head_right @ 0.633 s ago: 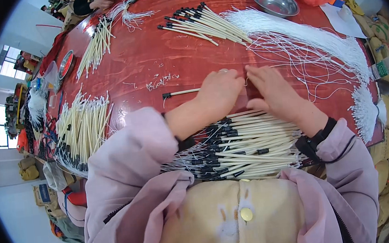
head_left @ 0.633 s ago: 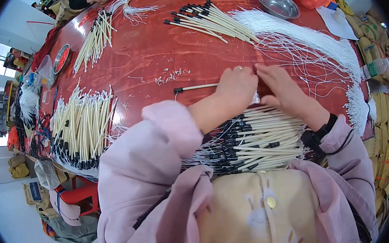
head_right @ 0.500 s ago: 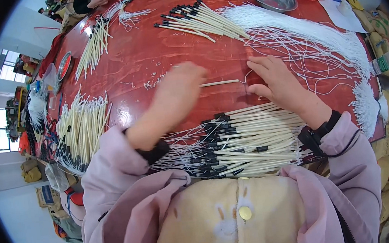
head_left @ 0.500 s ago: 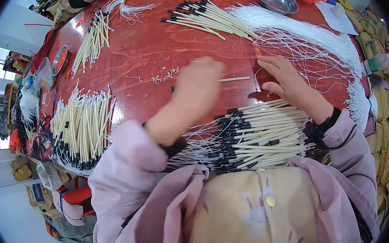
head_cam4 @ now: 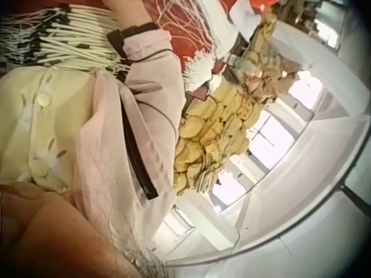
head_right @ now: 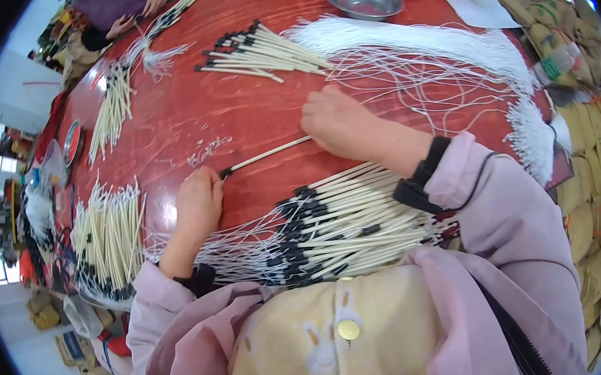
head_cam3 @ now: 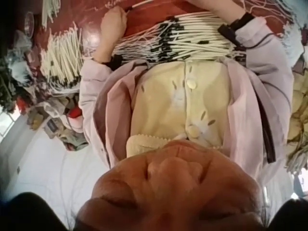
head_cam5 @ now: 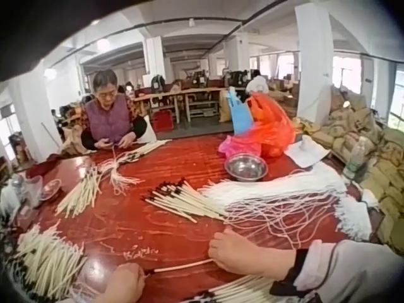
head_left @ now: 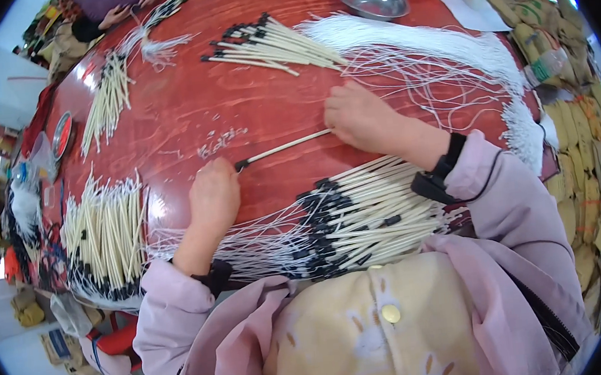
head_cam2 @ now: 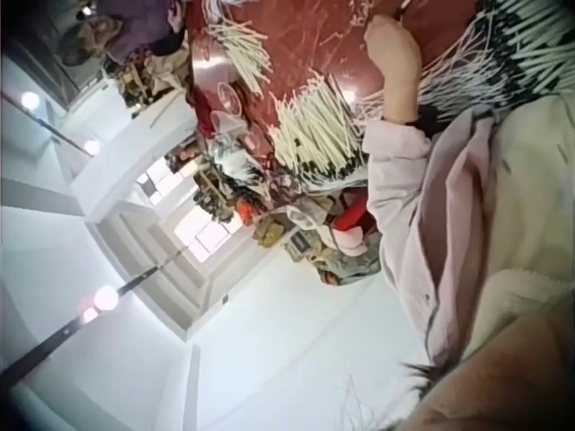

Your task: The person assembles components by hand, threading a white cord through a white stick and sliding a black plastic cap onto the end. They then place the completed assembly onto a growing pile on the table.

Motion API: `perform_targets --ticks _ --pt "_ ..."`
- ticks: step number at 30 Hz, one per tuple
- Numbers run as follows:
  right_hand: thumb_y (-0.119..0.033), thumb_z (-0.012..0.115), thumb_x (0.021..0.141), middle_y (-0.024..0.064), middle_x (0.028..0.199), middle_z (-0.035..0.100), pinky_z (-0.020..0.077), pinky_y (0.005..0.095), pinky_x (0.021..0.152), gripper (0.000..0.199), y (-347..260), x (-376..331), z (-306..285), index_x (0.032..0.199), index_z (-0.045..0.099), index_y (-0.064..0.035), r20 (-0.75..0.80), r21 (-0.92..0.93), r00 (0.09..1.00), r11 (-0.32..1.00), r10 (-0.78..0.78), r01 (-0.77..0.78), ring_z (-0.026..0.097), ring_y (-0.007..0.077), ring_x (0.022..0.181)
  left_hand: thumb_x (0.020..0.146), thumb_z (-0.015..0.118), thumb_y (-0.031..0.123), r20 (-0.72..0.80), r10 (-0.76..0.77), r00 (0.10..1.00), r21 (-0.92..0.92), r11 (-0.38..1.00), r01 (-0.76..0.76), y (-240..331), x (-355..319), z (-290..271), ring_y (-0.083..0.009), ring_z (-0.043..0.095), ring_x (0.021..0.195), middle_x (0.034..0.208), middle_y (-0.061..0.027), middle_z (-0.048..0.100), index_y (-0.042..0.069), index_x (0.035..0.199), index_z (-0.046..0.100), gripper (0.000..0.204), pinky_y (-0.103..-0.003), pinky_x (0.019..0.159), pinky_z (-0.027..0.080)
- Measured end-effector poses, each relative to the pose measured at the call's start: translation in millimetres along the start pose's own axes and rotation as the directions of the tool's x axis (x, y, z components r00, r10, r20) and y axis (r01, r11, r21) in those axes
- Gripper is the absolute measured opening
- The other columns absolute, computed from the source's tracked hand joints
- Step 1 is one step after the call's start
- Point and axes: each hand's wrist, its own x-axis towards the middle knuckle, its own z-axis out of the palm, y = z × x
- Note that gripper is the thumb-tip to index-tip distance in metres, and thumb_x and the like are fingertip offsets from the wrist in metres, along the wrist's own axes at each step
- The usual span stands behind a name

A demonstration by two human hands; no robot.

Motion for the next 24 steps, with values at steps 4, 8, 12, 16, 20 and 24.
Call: perform_targets --ticks 4,8,12,16,20,24 --pt "-0.006 0.069 0.07 0.0057 0.079 0.054 0.0423 0.0392 0.085 0.011 -2 -19 -7 0.076 0.06 -0.0096 0.023 0.004 1.0 1.0 0.001 -0.001 0.054 0.0261 0.086 0.093 0.062 0.011 -0.01 0.115 0.993 0.031 0.993 -0.115 -14 4 -15 -0.0438 0.062 0.083 0.085 -0.0221 0.065 0.001 0.095 0.057 0.012 -0.051 0.072 0.048" --pt "-0.005 0.068 0.07 0.0053 0.079 0.053 0.0408 0.0386 0.083 0.011 -6 -58 -59 0.075 0.059 -0.0092 0.027 0.186 0.995 0.978 0.093 -0.097 0.053 0.0261 0.087 0.094 0.057 0.007 -0.149 -0.153 0.977 -0.015 0.988 0.153 -68 5 -68 -0.0432 0.063 0.083 0.085 -0.021 0.064 0.001 0.102 0.055 0.009 -0.048 0.07 0.048" --pt "-0.004 0.067 0.07 0.005 0.08 0.053 0.0396 0.0393 0.082 0.011 -25 -96 -112 0.075 0.059 -0.0094 0.071 0.302 0.988 0.941 0.138 -0.153 0.052 0.0258 0.086 0.091 0.055 0.005 -0.249 -0.146 0.957 0.155 0.97 0.188 -133 -29 -128 -0.0407 0.065 0.085 0.087 -0.0219 0.063 0.002 0.1 0.057 0.009 -0.049 0.073 0.049" --pt "-0.016 0.076 0.074 0.0046 0.086 0.057 0.0401 0.0407 0.084 0.018 -40 -135 -127 0.077 0.059 -0.0088 0.207 0.47 0.976 0.867 0.073 -0.164 0.053 0.0269 0.09 0.089 0.061 0.007 0.061 -0.353 0.934 0.534 0.802 0.269 -153 -51 -141 -0.04 0.064 0.093 0.094 -0.0221 0.064 0.002 0.103 0.061 0.015 -0.05 0.079 0.05" --pt "-0.029 0.08 0.076 0.0069 0.1 0.062 0.0407 0.0421 0.088 0.031 -43 -143 -125 0.09 0.064 -0.007 0.258 0.49 0.958 0.837 0.126 -0.243 0.054 0.029 0.098 0.086 0.069 0.014 0.05 -0.058 0.997 0.456 0.89 0.029 -23 10 -98 -0.0392 0.062 0.109 0.112 -0.0218 0.067 0.001 0.107 0.065 0.025 -0.05 0.095 0.05" --pt "-0.036 0.08 0.078 0.0103 0.114 0.062 0.0408 0.0433 0.095 0.045 -34 -132 -128 0.108 0.065 -0.0049 0.1 0.438 0.968 0.863 0.23 -0.251 0.054 0.0314 0.107 0.089 0.063 0.02 0.017 0.497 0.868 0.021 0.868 -0.497 88 100 -30 -0.0361 0.062 0.107 0.11 -0.016 0.065 0.005 0.107 0.065 0.024 -0.047 0.089 0.052"
